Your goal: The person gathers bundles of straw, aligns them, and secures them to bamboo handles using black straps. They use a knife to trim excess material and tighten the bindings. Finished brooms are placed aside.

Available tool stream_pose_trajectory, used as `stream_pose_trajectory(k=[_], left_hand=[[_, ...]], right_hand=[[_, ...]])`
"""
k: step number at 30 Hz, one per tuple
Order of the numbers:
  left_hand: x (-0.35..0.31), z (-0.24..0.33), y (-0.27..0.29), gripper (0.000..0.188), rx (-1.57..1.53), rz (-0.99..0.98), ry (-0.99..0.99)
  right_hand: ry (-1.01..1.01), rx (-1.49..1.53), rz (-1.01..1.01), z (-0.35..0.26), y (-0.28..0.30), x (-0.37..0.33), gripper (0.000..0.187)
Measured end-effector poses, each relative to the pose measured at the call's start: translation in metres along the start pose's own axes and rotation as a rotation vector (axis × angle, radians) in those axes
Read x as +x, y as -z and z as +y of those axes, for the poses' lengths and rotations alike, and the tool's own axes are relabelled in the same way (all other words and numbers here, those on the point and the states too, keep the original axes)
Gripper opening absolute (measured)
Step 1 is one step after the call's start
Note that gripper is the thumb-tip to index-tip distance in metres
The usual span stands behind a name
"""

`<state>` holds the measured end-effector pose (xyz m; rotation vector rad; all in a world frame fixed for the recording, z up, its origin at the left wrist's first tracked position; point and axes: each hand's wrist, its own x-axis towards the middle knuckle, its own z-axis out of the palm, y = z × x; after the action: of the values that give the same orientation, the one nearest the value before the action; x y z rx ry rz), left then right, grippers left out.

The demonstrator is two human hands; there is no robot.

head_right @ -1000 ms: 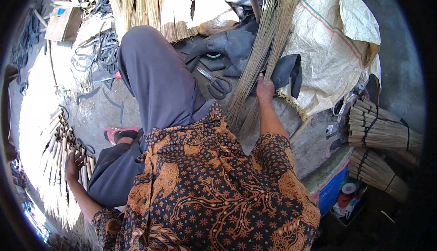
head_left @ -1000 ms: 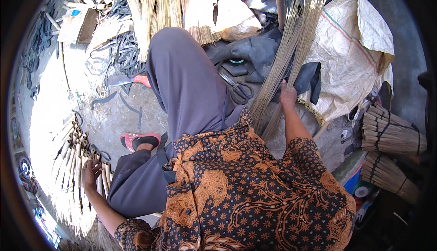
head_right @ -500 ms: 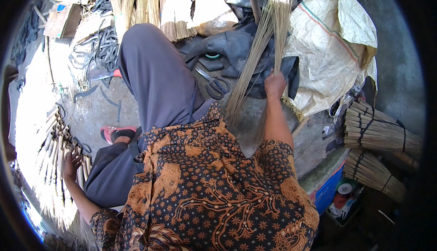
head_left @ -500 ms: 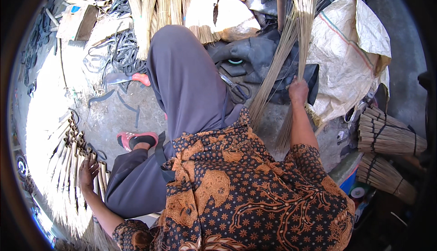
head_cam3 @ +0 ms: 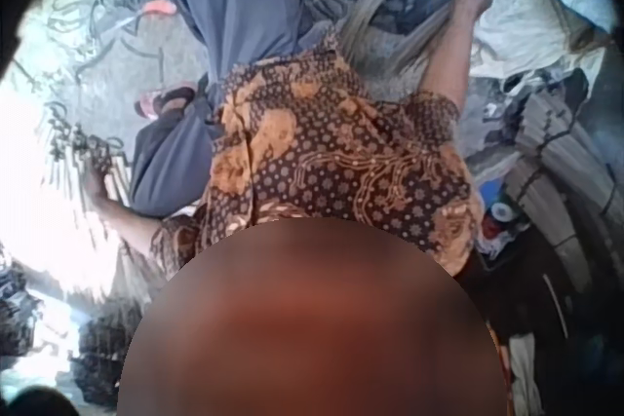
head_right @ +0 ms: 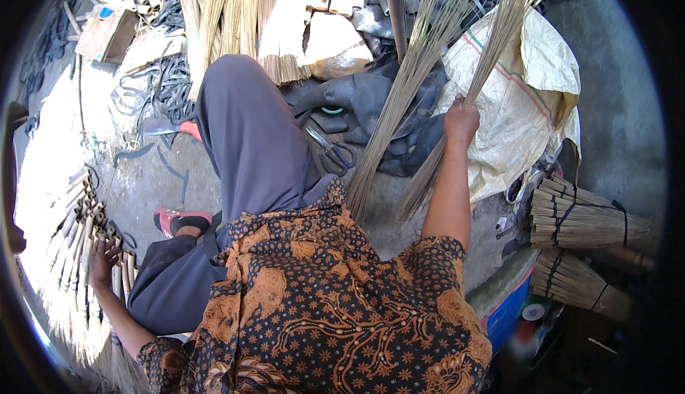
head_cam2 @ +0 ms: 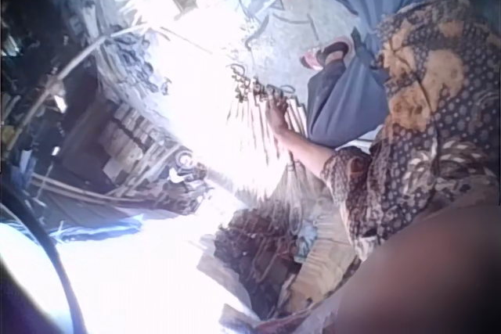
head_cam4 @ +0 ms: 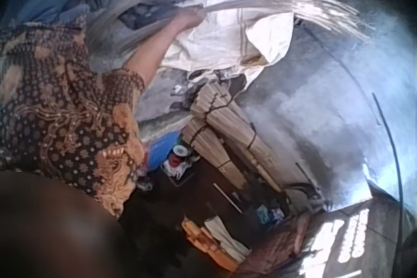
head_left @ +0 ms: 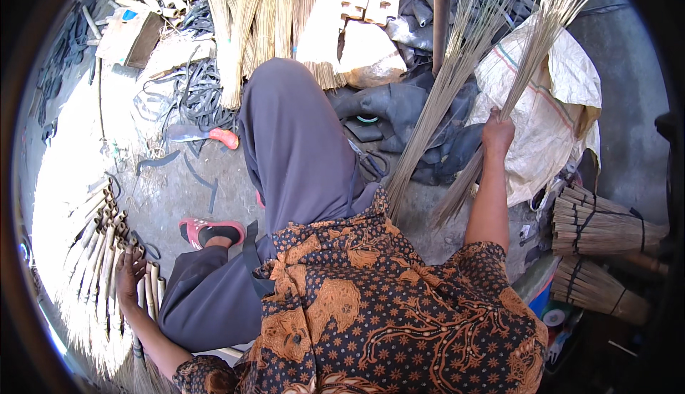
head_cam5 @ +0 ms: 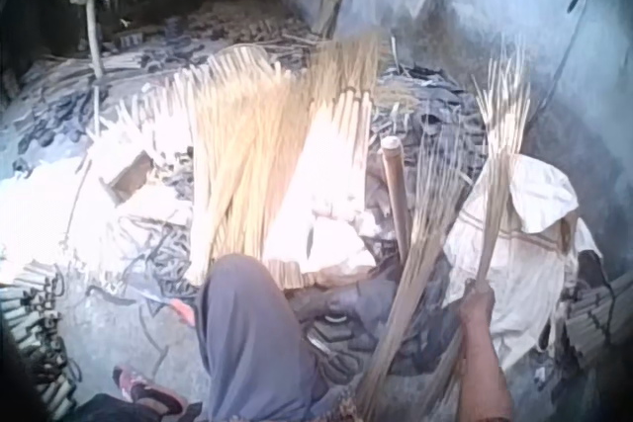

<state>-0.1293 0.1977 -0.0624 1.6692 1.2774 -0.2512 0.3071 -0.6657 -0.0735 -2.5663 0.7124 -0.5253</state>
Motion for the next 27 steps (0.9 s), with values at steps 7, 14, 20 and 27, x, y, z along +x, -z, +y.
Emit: stream_pose_trajectory(k=[7, 14, 20, 27], left_hand=[[-0.001, 0.012, -0.004, 0.071, -0.001, -0.010, -0.098], [-0.022, 0.039, -0.016, 0.060, -0.044, 0.027, -0.124], [-0.070, 0.155, -0.062, 0.059, 0.029, 0.113, -0.515], [-0.164, 0.299, -0.152, 0.066, -0.081, 0.097, -1.239]], right_hand=[[-0.092, 0.300, -0.019, -0.035, 0.030, 0.060, 0.039], [-0.108, 0.612, -0.159, -0.108, 0.047, 0.036, 0.026], [0.272, 1.194, -0.265, -0.248, 0.109, 0.000, 0.030], [0.861, 1.708, -0.543, -0.445, 0.159, -0.084, 0.031]])
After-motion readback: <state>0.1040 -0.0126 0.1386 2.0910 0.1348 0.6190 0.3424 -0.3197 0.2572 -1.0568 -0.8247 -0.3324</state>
